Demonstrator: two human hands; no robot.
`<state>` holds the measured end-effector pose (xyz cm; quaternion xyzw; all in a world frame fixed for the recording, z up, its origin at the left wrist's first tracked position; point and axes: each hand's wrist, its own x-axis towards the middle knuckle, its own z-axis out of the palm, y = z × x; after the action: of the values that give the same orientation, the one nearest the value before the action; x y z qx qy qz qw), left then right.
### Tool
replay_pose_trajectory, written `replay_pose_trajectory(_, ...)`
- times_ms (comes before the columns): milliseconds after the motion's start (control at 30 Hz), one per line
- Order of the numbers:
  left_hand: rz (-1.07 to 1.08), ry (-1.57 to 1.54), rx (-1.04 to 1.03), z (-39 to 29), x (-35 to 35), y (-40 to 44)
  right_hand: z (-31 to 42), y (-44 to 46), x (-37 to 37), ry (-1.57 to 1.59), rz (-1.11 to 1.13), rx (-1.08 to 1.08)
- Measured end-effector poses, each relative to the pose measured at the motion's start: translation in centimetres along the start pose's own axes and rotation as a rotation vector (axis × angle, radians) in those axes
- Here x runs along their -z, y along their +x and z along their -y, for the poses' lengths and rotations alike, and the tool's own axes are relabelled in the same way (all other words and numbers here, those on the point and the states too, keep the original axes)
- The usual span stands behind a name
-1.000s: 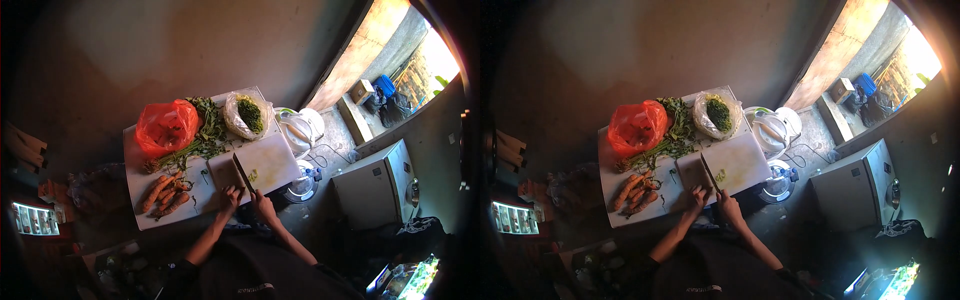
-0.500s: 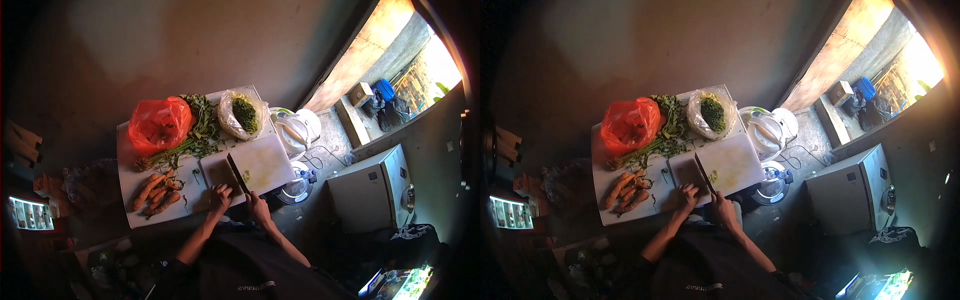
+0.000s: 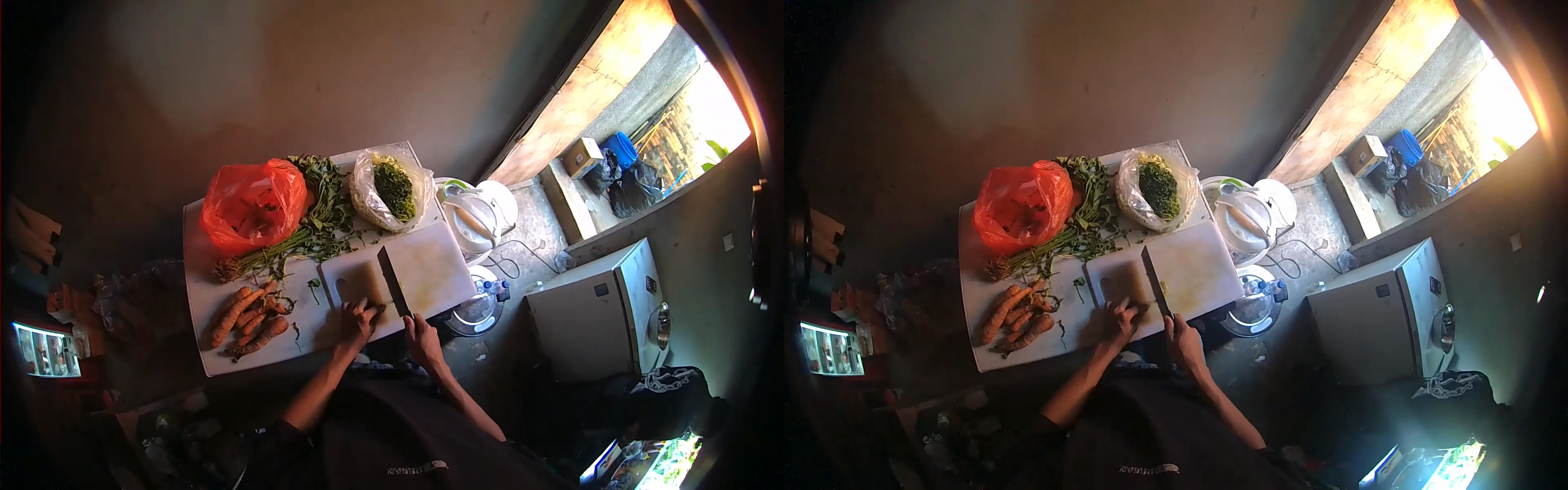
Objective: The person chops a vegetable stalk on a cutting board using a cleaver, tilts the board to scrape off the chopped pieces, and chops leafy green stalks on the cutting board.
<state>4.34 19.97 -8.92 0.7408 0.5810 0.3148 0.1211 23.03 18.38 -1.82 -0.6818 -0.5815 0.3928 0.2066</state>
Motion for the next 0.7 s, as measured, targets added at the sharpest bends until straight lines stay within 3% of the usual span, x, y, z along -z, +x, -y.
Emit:
replay_pose_trajectory(167, -0.054, -0.082, 0.041, 0.2, -0.9, -0.4, 0.5, -1.2, -0.9, -0.02, -0.021, 0.013)
replay_pose_trajectory(567, -0.046, 0.066, -0.017, 1.4, -1.5, -1.4, -0.2, -1.5, -2.3, -0.021, -0.021, -0.006)
replay_pose_trajectory(700, -0.058, -0.022, 0.071, 1.0, -1.2, -1.3, 0.0, -1.8, -2.6, -0.024, -0.048, 0.016)
